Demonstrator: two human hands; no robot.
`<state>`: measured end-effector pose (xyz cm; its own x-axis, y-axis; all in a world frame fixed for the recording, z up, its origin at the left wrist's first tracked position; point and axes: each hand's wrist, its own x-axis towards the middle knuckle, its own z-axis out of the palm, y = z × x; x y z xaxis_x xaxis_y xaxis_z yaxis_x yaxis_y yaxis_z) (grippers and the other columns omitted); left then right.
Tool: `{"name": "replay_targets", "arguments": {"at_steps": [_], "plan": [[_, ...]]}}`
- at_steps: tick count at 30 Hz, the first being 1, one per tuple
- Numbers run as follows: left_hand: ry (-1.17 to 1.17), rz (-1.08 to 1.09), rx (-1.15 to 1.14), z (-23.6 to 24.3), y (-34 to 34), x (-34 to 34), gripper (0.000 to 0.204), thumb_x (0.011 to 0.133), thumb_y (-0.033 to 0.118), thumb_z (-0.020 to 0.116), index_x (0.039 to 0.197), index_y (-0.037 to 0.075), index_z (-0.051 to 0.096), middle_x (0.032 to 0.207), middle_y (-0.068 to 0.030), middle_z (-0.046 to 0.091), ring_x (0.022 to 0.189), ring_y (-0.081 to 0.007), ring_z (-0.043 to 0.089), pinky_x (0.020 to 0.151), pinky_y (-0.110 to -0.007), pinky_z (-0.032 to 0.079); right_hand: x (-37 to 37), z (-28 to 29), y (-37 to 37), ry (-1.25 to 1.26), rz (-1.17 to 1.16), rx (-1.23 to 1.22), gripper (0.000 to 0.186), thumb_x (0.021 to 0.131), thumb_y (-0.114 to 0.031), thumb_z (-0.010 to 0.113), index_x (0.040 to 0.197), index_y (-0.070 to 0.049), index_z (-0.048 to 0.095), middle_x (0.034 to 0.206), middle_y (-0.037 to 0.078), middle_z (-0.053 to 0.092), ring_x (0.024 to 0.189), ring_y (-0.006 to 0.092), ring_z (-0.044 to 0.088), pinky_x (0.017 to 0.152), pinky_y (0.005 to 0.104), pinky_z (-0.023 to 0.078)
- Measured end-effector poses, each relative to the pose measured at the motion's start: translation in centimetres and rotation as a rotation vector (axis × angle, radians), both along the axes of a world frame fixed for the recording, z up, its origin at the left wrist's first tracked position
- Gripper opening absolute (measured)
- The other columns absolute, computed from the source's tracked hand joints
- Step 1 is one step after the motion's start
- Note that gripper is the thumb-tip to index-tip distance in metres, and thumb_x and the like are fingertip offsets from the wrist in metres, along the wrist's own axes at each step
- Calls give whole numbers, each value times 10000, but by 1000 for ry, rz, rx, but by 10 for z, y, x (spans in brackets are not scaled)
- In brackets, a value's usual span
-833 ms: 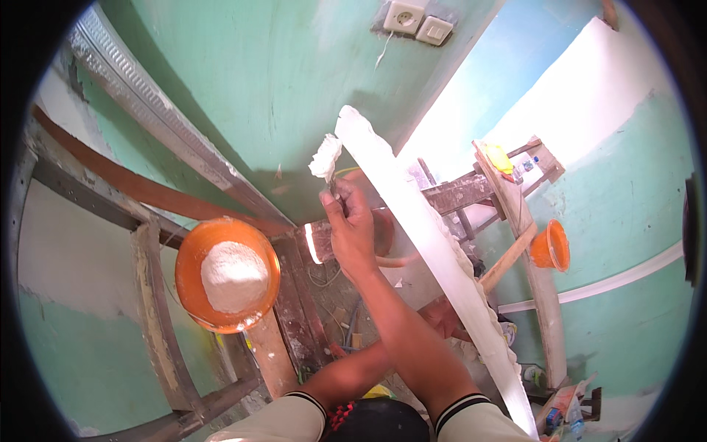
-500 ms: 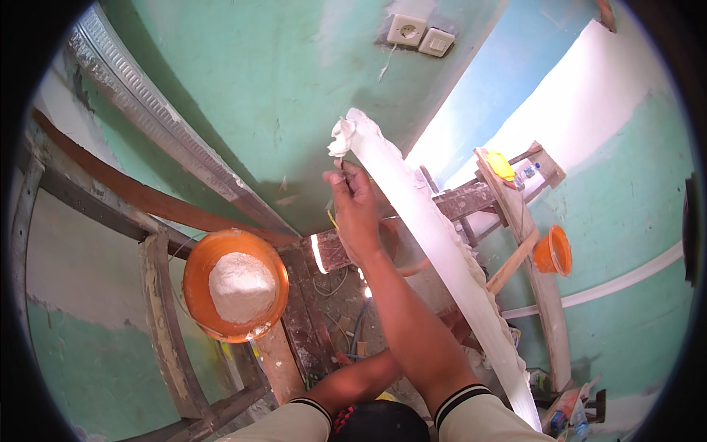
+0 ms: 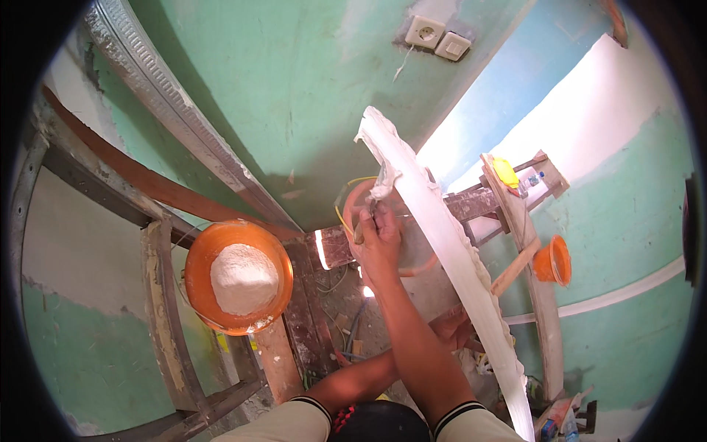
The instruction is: The person mixes a white paste in a bucket using a trowel, then applies the paste onto a long white plastic strip. The person repeatedly scoops the paste and spreads it along the strip's surface.
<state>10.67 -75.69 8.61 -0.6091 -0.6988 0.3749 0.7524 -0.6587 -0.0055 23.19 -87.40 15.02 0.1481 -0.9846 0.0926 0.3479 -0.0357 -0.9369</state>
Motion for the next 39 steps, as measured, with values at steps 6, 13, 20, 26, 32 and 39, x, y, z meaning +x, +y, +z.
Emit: {"name": "replay_targets", "arguments": {"at_steps": [6, 13, 20, 26, 32, 39], "plan": [[21, -15, -9, 2, 4, -4, 511, 1060, 395, 618, 1493, 153, 495, 1394, -52, 607, 1309, -235, 592, 968, -494, 598, -22, -9, 25, 108, -14, -63, 261, 1100, -150, 578, 1329, -25, 554, 1170, 51, 667, 1008, 85, 587, 901, 253, 479], [15, -21, -23, 6, 5, -5, 516, 1059, 399, 619, 1496, 157, 491, 1404, -51, 601, 1322, -239, 585, 975, -503, 596, -20, 19, 8, 19, 61, -11, 265, 1102, -136, 569, 1333, -10, 537, 1115, 62, 651, 1038, 117, 581, 942, 310, 466], [34, -45, -31, 10, 7, -15, 521, 1058, 403, 619, 1500, 161, 488, 1414, -50, 595, 1335, -242, 578, 982, -513, 595, -57, -11, 42, 31, -24, 4, 313, 1104, -105, 544, 1390, 11, 488, 1106, 79, 624, 1056, 139, 591, 972, 317, 478], [30, -34, -50, 21, -5, -15, 525, 1057, 407, 619, 1503, 164, 484, 1422, -50, 590, 1347, -245, 572, 987, -521, 594, -72, 2, 85, 51, -42, 133, 315, 1103, -102, 545, 1389, 18, 489, 1105, 75, 635, 1055, 139, 594, 1002, 323, 462], [43, -29, -81, 38, -14, -21, 529, 1056, 410, 620, 1506, 168, 481, 1431, -49, 585, 1358, -248, 566, 993, -529, 593, -83, 3, 79, 171, -8, 49, 274, 1101, -105, 549, 1351, 5, 527, 1094, 63, 648, 1046, 137, 601, 990, 310, 455], [70, -37, -67, 35, -24, -27, 575, 1029, 438, 653, 1519, 196, 474, 1460, -52, 573, 1403, -288, 541, 1010, -620, 569, -77, 15, 114, 10, -206, 90, 319, 1091, -195, 601, 1346, -8, 567, 1037, 15, 650, 879, 49, 527, 776, 223, 429]]}}
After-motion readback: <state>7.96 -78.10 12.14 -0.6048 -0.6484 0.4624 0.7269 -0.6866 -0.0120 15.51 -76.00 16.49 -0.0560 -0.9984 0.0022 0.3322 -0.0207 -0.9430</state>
